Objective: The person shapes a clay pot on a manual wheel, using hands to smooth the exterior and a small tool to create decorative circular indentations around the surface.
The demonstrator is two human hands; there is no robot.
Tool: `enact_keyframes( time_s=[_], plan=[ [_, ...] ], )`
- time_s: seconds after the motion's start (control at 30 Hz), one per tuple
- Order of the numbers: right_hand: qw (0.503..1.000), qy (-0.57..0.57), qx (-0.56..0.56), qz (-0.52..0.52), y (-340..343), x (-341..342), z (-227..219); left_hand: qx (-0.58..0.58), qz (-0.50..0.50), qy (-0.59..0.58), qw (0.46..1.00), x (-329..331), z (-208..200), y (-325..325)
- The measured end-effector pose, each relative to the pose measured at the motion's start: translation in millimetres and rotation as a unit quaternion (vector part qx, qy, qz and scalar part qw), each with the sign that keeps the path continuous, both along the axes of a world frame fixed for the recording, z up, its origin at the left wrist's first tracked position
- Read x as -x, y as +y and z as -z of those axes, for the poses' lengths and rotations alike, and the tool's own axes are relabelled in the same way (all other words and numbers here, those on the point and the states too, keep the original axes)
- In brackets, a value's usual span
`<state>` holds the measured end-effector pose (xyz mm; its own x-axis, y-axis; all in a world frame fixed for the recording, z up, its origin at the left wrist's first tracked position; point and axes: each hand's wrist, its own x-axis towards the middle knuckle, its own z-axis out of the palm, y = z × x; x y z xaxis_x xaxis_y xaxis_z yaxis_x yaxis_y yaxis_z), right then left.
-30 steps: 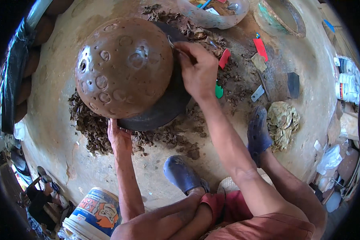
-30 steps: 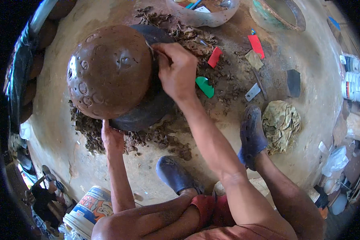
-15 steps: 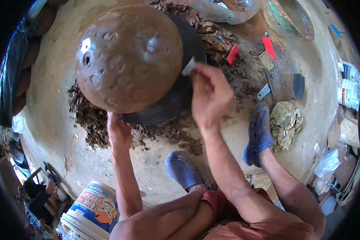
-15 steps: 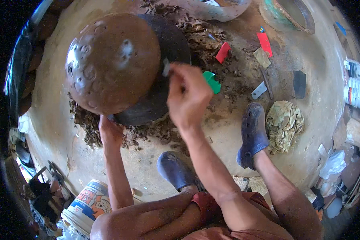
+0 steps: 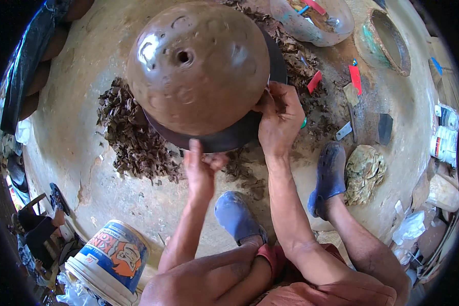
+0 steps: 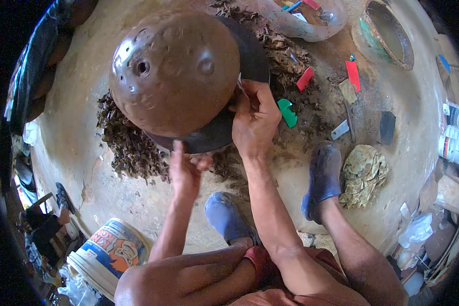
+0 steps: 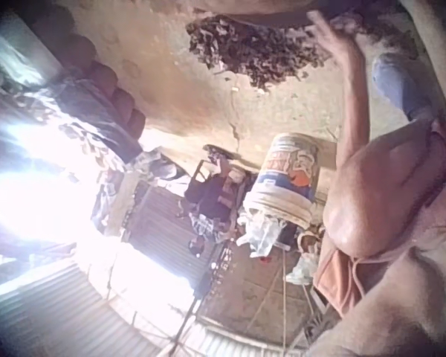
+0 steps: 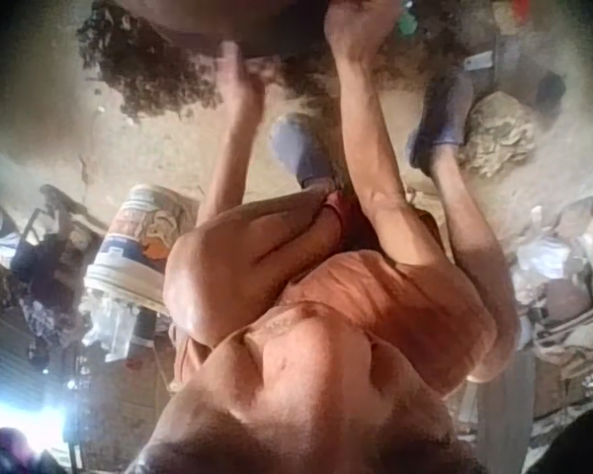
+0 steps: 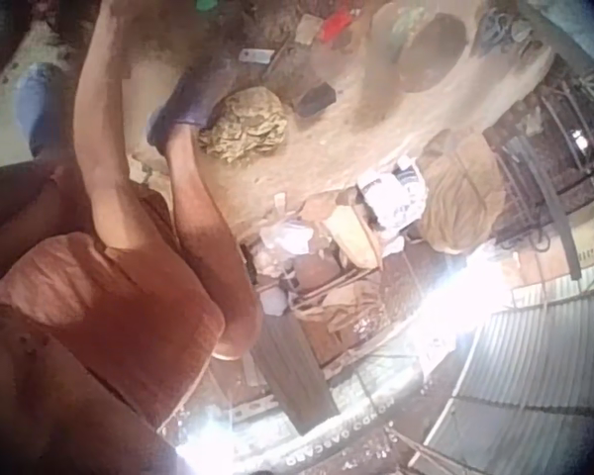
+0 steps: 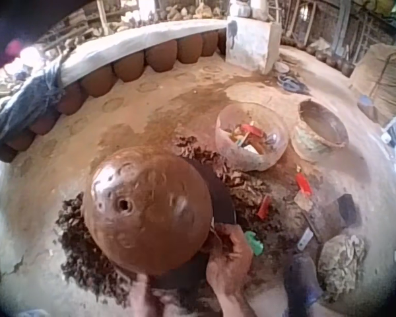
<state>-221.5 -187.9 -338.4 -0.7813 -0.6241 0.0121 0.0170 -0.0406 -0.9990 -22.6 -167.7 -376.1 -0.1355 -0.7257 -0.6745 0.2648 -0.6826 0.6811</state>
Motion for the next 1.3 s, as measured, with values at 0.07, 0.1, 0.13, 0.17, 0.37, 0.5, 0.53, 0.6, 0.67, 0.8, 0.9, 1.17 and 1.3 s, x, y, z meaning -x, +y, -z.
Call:
enact_keyframes(
  time_s=[0.07, 0.1, 0.13, 0.17, 0.37, 0.5, 0.53, 0.6, 0.67, 0.8, 0.9, 1.17, 1.3],
  plan=[
    [1.0, 0.001, 0.002, -0.01, -4.6, -4.0, -1.1, -0.079, 0.117, 0.04, 0.989, -0.8, -16.9, 23.2],
    [1.0, 0.009, 0.001, -0.016, -4.6, -3.4, 1.9, -0.129, 0.146, 0.034, 0.98, 3.8, -32.7, 26.4],
    [1.0, 0.013, -0.003, -0.016, -4.8, -0.5, 1.3, -0.126, 0.106, -0.002, 0.986, 1.7, -32.9, 18.7],
    [1.0, 0.01, 0.003, -0.013, -3.8, 4.6, 4.8, -0.1, 0.072, 0.025, 0.992, -6.3, -22.9, 3.0],
    [0.999, 0.0, 0.015, -0.032, -5.8, -0.2, 2.5, 0.058, -0.028, -0.058, 0.996, -77.6, -11.6, -119.5],
    [0.999, -0.025, 0.0, -0.02, -0.8, -0.6, 9.3, 0.115, -0.103, -0.136, 0.979, -22.0, 20.5, -65.5],
    [0.999, -0.027, 0.002, -0.02, -2.8, -0.8, 9.6, 0.082, -0.076, -0.081, 0.99, -7.3, 9.3, -35.6],
    [1.0, -0.012, 0.002, -0.022, -0.5, 0.5, 12.4, -0.028, 0.059, 0.012, 0.998, 6.4, -3.0, 13.9],
    [0.999, -0.028, 0.007, -0.031, -3.3, 0.1, 8.5, -0.1, 0.162, 0.046, 0.981, 6.1, -9.6, 25.1],
    [0.999, -0.008, 0.002, -0.044, -6.8, 3.0, 6.2, 0.002, -0.01, -0.034, 0.999, -24.3, -4.0, -29.2],
    [0.998, -0.036, -0.019, -0.051, -9.3, -3.0, -3.7, 0.056, -0.045, -0.084, 0.994, -63.9, -15.1, -93.5],
    [0.996, -0.069, 0.022, -0.049, 7.3, -4.8, 10.5, -0.14, 0.188, 0.055, 0.971, 13.6, -12.1, 29.4],
    [0.999, -0.032, 0.007, -0.044, 6.0, -2.2, 2.9, -0.056, 0.02, -0.078, 0.995, -14.0, -22.1, -28.1]
  ],
)
